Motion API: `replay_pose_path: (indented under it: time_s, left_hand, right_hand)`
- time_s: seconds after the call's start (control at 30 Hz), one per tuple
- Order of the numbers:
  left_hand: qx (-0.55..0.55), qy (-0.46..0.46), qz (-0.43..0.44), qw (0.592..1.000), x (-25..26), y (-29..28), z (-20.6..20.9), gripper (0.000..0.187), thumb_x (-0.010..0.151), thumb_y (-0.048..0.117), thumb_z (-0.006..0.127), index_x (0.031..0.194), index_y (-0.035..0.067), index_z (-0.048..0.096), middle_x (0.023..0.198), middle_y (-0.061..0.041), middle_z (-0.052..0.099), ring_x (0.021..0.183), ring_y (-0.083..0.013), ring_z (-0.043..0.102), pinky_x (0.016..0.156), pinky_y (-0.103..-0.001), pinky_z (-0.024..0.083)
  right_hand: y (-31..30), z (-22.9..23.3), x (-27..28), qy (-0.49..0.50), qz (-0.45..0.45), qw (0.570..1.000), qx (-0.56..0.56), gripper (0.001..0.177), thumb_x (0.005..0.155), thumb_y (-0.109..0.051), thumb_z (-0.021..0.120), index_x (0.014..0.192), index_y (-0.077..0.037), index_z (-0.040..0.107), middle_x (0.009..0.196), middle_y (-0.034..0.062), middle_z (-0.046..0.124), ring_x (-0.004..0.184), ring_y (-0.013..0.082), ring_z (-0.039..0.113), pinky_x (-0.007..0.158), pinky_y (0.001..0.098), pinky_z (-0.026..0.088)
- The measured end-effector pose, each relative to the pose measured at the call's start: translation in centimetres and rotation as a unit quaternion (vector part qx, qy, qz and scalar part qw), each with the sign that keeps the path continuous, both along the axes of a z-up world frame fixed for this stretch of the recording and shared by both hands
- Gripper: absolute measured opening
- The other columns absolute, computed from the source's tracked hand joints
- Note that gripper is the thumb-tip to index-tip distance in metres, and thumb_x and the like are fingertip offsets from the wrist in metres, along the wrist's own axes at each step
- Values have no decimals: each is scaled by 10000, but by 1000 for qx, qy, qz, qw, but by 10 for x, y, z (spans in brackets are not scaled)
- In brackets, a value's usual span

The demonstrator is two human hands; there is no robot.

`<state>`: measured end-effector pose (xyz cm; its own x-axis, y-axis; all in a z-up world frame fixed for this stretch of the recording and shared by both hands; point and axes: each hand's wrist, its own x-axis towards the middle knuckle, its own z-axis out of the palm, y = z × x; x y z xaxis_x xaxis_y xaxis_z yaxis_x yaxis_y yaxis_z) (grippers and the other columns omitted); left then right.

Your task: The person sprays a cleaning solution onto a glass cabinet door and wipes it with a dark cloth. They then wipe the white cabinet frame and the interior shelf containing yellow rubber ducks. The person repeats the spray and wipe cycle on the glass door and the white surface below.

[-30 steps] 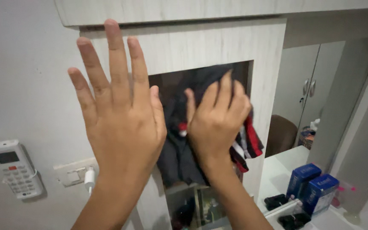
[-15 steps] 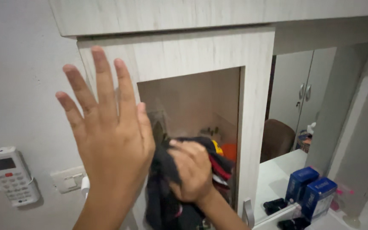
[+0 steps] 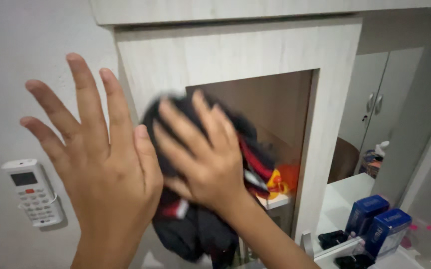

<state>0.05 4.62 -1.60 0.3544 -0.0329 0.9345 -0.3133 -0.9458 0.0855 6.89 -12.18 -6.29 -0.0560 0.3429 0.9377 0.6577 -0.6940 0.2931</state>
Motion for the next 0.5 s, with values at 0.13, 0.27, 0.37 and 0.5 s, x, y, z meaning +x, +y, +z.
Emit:
replay_pose_path:
  time_s: [0.13, 0.27, 0.37, 0.5]
  left_hand:
    - [-5, 0, 12, 1000, 2, -5, 3, 710, 1182, 192, 524, 1814, -83, 355, 1896, -264, 138, 1677, -578, -52, 1346, -784, -80]
    - [1, -10, -6, 1000, -3, -20, 15, 730, 1168, 194, 568, 1815, -55, 337, 1902, -220, 134, 1705, -565, -47, 1363, -768, -76]
    - [-6, 5, -5, 1000, -8, -35, 28, 771, 1135, 180, 586, 1821, -32, 305, 1907, -210, 133, 1715, -573, -33, 1370, -757, -69]
    - [-8, 3, 3, 1000, -11, -60, 41, 753, 1189, 241, 577, 1819, -38, 274, 1897, -209, 155, 1715, -581, 9, 1387, -728, -40]
  right_hand:
    - [-11, -32, -15, -50, 26, 994, -95, 482, 1046, -499, 770, 1424, -202, 807, 1638, 41, 635, 1588, 413, 553, 1305, 598, 450]
    - [-3, 4, -9, -78, 42, 992, -94, 356, 1115, -394, 790, 1319, -103, 812, 1562, 102, 661, 1545, 440, 634, 1332, 597, 481]
    - [4, 54, 16, -79, 4, 996, 34, 323, 1091, -239, 773, 1351, -64, 849, 1597, 149, 656, 1550, 426, 583, 1316, 556, 498]
    - [-8, 84, 24, -110, -53, 987, 104, 335, 1135, -269, 768, 1423, -115, 845, 1601, 57, 669, 1606, 434, 470, 1268, 533, 500]
